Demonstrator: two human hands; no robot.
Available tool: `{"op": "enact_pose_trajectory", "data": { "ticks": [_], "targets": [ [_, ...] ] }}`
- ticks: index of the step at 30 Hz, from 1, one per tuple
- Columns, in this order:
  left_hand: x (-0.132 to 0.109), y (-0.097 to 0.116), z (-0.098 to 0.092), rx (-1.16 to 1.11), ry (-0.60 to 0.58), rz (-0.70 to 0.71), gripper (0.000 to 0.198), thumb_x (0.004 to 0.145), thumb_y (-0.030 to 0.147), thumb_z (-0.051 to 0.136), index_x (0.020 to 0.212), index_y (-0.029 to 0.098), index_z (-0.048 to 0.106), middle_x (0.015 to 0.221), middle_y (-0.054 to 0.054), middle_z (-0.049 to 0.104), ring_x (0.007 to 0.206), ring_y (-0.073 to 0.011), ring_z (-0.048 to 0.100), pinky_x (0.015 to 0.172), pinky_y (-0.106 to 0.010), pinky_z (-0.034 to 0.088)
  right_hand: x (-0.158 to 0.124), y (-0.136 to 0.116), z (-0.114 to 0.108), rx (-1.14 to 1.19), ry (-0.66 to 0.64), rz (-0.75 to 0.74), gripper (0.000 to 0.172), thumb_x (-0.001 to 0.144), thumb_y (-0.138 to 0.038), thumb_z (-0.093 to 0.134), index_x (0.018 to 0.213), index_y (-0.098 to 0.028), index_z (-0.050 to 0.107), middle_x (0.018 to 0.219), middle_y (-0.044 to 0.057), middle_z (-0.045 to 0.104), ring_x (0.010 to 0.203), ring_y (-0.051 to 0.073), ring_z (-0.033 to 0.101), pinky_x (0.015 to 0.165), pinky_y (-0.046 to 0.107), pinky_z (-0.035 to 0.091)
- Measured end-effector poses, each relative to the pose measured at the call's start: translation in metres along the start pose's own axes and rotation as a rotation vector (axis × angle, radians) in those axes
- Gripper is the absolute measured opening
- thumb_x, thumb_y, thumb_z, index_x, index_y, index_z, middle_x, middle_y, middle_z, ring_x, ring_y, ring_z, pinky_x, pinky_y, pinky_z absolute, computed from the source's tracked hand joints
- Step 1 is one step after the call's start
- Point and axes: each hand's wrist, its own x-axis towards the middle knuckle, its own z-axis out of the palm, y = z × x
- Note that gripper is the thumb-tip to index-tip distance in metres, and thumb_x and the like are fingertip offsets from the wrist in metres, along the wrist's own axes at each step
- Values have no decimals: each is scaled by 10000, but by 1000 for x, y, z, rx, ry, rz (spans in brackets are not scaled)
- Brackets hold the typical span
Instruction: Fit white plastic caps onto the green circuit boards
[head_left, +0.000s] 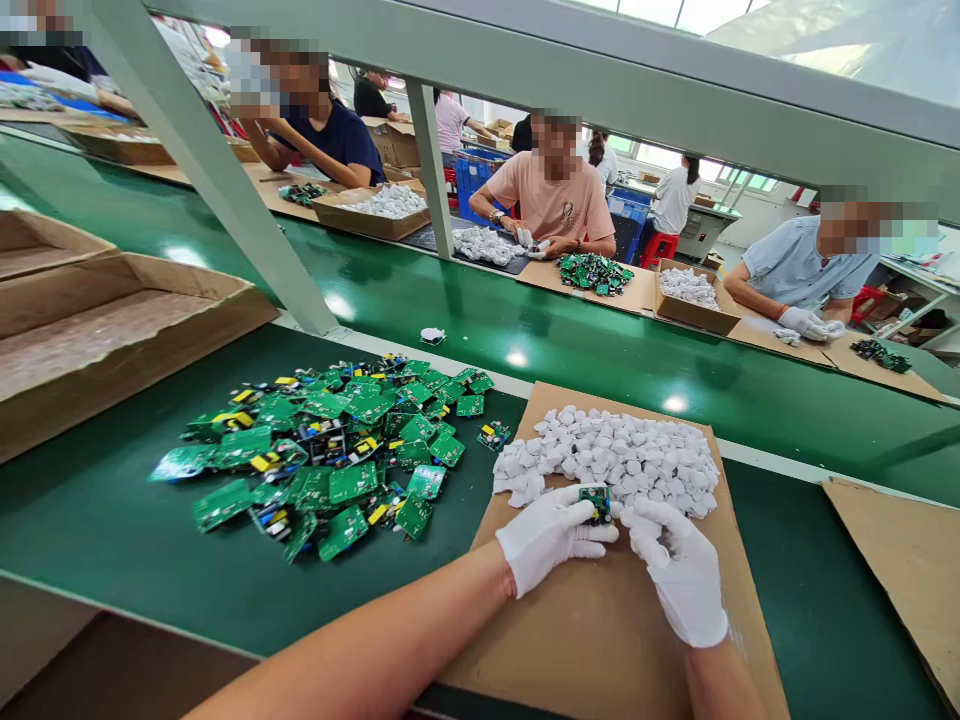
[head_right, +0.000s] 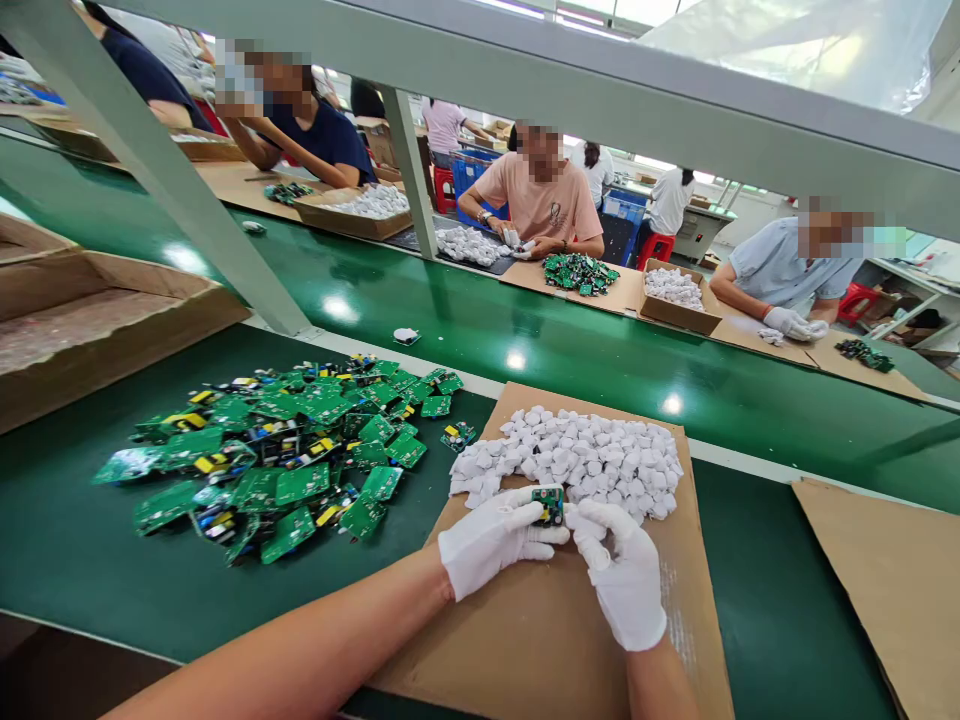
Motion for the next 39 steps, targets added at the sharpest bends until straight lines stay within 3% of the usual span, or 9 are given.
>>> {"op": "enact_pose_trajectory", "data": {
  "ticks": [3, 6, 9, 15, 21, 26, 33, 36, 39],
  "targets": [
    [1, -1, 0, 27, 11, 20, 401, 701, 289, 681, 1056, 165, 543, 1062, -135, 611, 817, -194, 646, 665, -268, 457, -3, 1, 2, -71, -13, 67, 280, 787, -216, 593, 1065, -210, 559, 912, 55, 696, 855, 208, 652, 760, 377, 535],
    [1, -2, 1, 49, -4, 25, 372, 692, 297, 687, 1014, 156, 565, 1069, -137, 607, 844, -196, 640, 672, -257, 448, -3, 4, 3, -243, -9, -126, 190, 790, -199, 597, 979, -219, 593, 928, 63, 688, 871, 206, 643, 750, 355, 533],
    [1, -1, 5, 116, -18, 29, 380, 695, 314, 681, 1029, 166, 578, 1038, -121, 615, 835, -184, 635, 684, -256, 447, 0, 4, 3, -405, 6, -358, 221, 790, -149, 586, 987, -248, 605, 900, 47, 680, 810, 177, 640, 677, 304, 533],
    [1, -6, 7, 384, 40, 183, 414, 717, 322, 643, 1096, 167, 591, 929, -68, 621, 730, -130, 576, 670, -258, 456, 1, 6, 5, -638, -20, -518, 247, 791, -146, 572, 1003, -261, 621, 891, 45, 688, 795, 175, 639, 682, 298, 530],
    [-2, -11, 8, 523, 67, 278, 460, 739, 260, 605, 1186, 166, 552, 867, -41, 625, 688, -116, 522, 668, -246, 444, 0, 8, 10, -701, 13, -496, 248, 796, -138, 531, 984, -252, 646, 888, 60, 661, 783, 182, 628, 682, 311, 527],
    [-4, 1, 14, 397, -12, 184, 399, 758, 330, 588, 1124, 171, 585, 930, -80, 629, 750, -146, 583, 660, -253, 465, 3, -2, 9, -578, -134, -392, 363, 832, -264, 513, 1190, -225, 560, 1153, 109, 551, 1045, 252, 548, 841, 391, 501],
    [-5, -1, 13, 327, -78, 109, 383, 751, 342, 606, 1102, 193, 575, 946, -83, 621, 780, -157, 607, 692, -275, 479, 4, 6, 14, -666, 8, -549, 322, 834, -180, 536, 1123, -303, 609, 1191, 79, 550, 1097, 262, 515, 880, 444, 468],
    [-4, -1, 13, 308, -82, 99, 318, 752, 315, 604, 1037, 174, 597, 905, -68, 620, 716, -123, 589, 668, -254, 480, 3, 4, 13, -640, -96, -552, 365, 843, -230, 526, 1201, -296, 546, 1294, 76, 486, 1196, 283, 429, 949, 490, 410],
    [-4, 2, 13, 281, -63, 72, 268, 752, 298, 597, 984, 164, 615, 918, -73, 611, 705, -121, 596, 645, -245, 481, 2, 0, 10, -490, -200, -401, 447, 900, -303, 404, 1339, -222, 381, 1349, 106, 434, 1223, 267, 414, 967, 470, 409]
  ]
}}
